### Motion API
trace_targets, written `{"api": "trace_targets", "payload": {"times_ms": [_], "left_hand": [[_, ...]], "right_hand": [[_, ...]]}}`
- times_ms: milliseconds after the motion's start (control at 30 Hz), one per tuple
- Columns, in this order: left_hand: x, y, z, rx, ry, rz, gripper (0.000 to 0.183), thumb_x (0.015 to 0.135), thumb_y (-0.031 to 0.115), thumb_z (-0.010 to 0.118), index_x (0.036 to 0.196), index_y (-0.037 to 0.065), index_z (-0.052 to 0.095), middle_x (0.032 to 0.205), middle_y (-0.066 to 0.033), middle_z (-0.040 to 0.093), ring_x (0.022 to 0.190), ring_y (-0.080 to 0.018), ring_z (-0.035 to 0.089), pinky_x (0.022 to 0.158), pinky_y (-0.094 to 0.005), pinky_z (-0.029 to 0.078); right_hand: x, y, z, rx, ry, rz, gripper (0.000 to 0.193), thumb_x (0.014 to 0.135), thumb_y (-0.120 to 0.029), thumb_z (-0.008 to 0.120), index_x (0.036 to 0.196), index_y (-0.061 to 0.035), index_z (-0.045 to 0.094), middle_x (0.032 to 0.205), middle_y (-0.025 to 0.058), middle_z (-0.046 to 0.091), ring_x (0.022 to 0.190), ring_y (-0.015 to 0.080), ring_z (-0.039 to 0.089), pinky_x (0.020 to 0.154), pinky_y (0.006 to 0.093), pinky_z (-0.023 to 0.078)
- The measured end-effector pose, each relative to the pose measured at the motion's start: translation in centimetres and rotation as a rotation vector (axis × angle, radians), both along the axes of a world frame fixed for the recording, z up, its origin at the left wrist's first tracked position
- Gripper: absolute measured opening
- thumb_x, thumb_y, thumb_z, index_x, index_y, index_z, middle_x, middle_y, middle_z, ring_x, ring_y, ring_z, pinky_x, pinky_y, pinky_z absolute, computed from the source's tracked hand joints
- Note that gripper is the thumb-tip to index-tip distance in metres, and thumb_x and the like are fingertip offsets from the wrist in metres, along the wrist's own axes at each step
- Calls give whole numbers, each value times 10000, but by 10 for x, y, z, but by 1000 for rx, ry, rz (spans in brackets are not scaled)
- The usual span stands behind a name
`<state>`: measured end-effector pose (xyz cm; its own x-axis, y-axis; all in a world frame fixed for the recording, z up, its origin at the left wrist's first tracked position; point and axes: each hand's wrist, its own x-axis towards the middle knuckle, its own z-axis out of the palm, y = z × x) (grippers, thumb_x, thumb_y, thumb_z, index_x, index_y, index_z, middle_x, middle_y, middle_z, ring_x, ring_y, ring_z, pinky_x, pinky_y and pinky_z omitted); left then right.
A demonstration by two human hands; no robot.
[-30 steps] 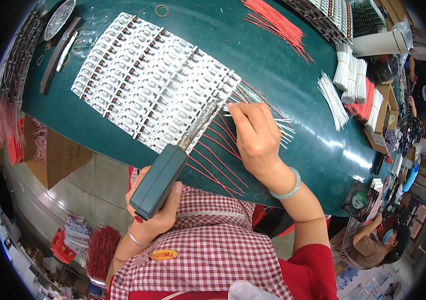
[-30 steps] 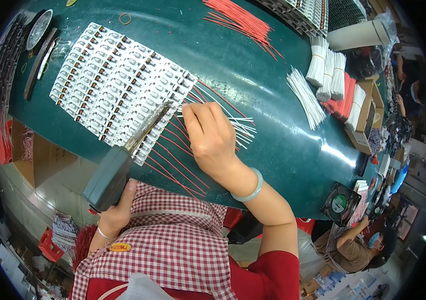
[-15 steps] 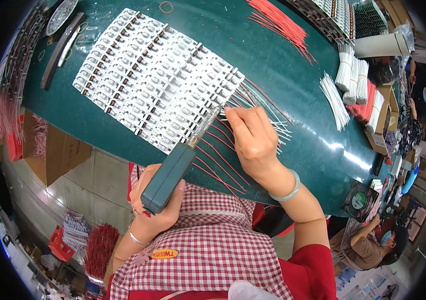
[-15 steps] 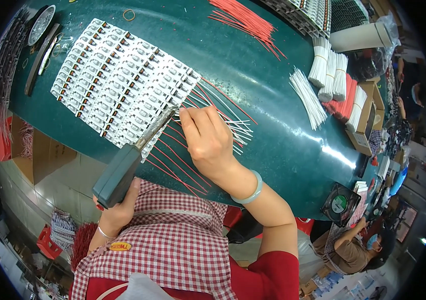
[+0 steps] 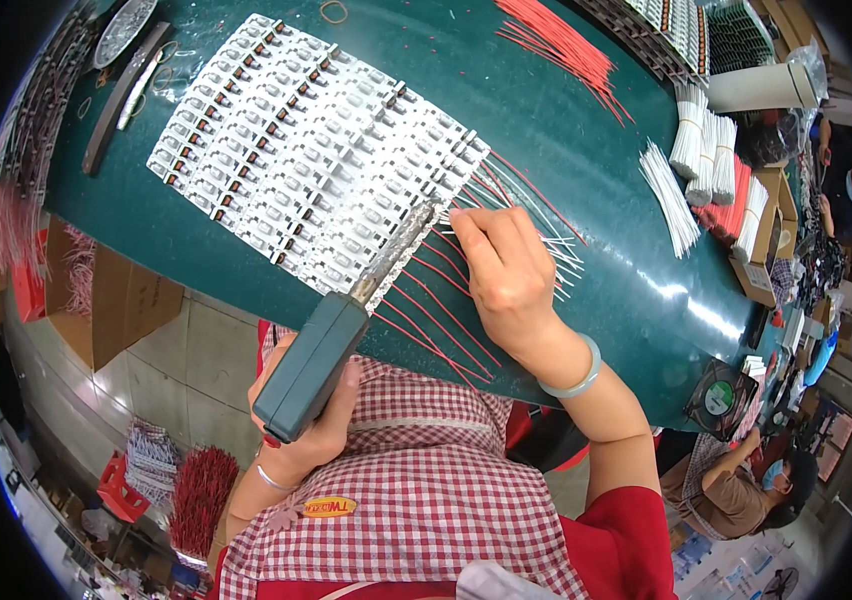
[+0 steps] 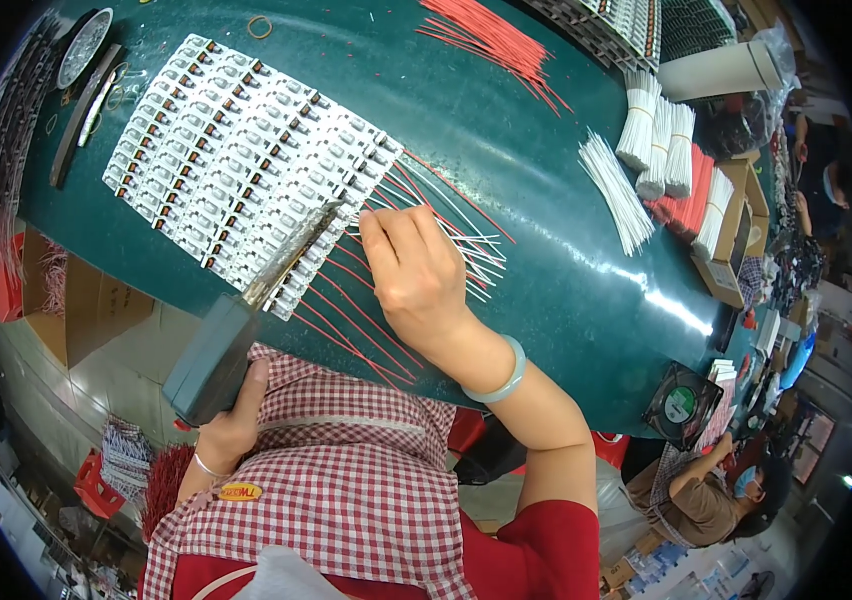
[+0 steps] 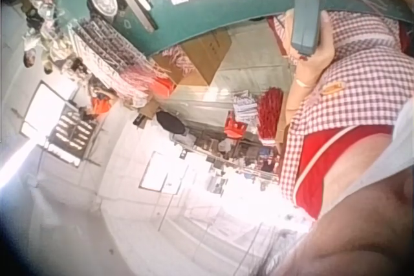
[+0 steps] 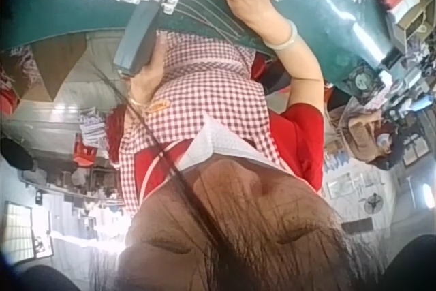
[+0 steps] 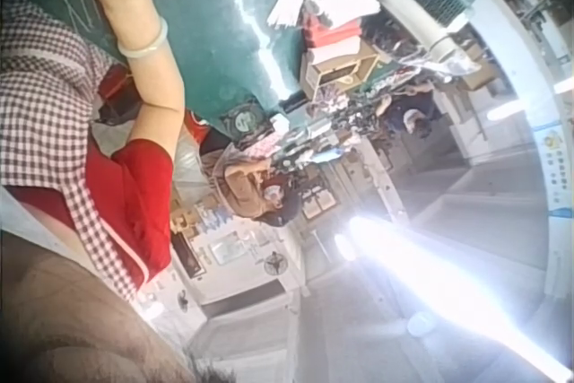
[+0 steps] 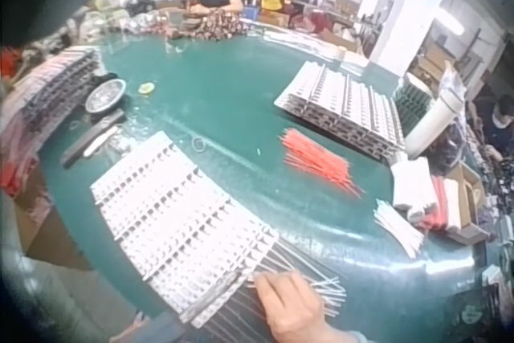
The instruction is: The person places an assembled panel into a box, sets a new panel on the table, and inserts individual wires into the panel slots, bonding them using a handheld heating tool.
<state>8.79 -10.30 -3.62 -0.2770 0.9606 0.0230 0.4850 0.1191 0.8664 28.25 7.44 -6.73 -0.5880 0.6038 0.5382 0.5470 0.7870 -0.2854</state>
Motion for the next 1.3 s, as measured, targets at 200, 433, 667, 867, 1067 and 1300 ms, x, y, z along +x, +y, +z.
{"api": "trace_targets", "payload": {"times_ms": [200,433,667,867,1067,1300], "left_hand": [[2,-4,-3,27,-52,42,269,761,-14,766,1023,-48,714,952,-173,701,828,-288,695,737,-346,553],[4,2,3,23,-50,54,246,761,-19,759,1002,-40,713,951,-163,698,823,-284,694,723,-343,553],[5,13,8,65,6,-10,193,740,-44,743,929,-32,709,906,-158,683,759,-280,678,662,-326,546],[6,13,7,130,15,-16,184,727,-53,738,907,-28,708,868,-146,670,720,-265,666,633,-322,537],[-1,-15,-8,27,-33,-6,231,752,-34,748,979,-42,707,884,-157,676,730,-270,674,634,-323,538],[-3,-21,-7,32,-32,24,285,748,-31,758,1025,-64,700,963,-186,700,823,-306,707,712,-343,567]], "right_hand": [[1,-1,1,18,45,6,343,696,15,663,1035,68,681,930,119,654,795,238,607,611,318,514],[-5,-11,3,-63,71,-14,351,684,110,720,1027,38,709,878,112,669,737,245,618,595,330,511],[-3,-10,-1,-1,26,17,318,706,1,675,1018,59,692,921,94,661,770,216,603,565,299,495],[-3,-11,-1,-5,5,15,320,716,-8,670,1029,56,684,944,94,656,781,222,603,580,306,498],[-4,-11,-2,8,8,14,306,720,-11,670,1019,53,681,932,92,648,786,224,603,596,308,502],[-4,-11,0,26,41,20,313,716,0,671,1022,69,678,916,110,653,779,227,605,593,313,502]]}}
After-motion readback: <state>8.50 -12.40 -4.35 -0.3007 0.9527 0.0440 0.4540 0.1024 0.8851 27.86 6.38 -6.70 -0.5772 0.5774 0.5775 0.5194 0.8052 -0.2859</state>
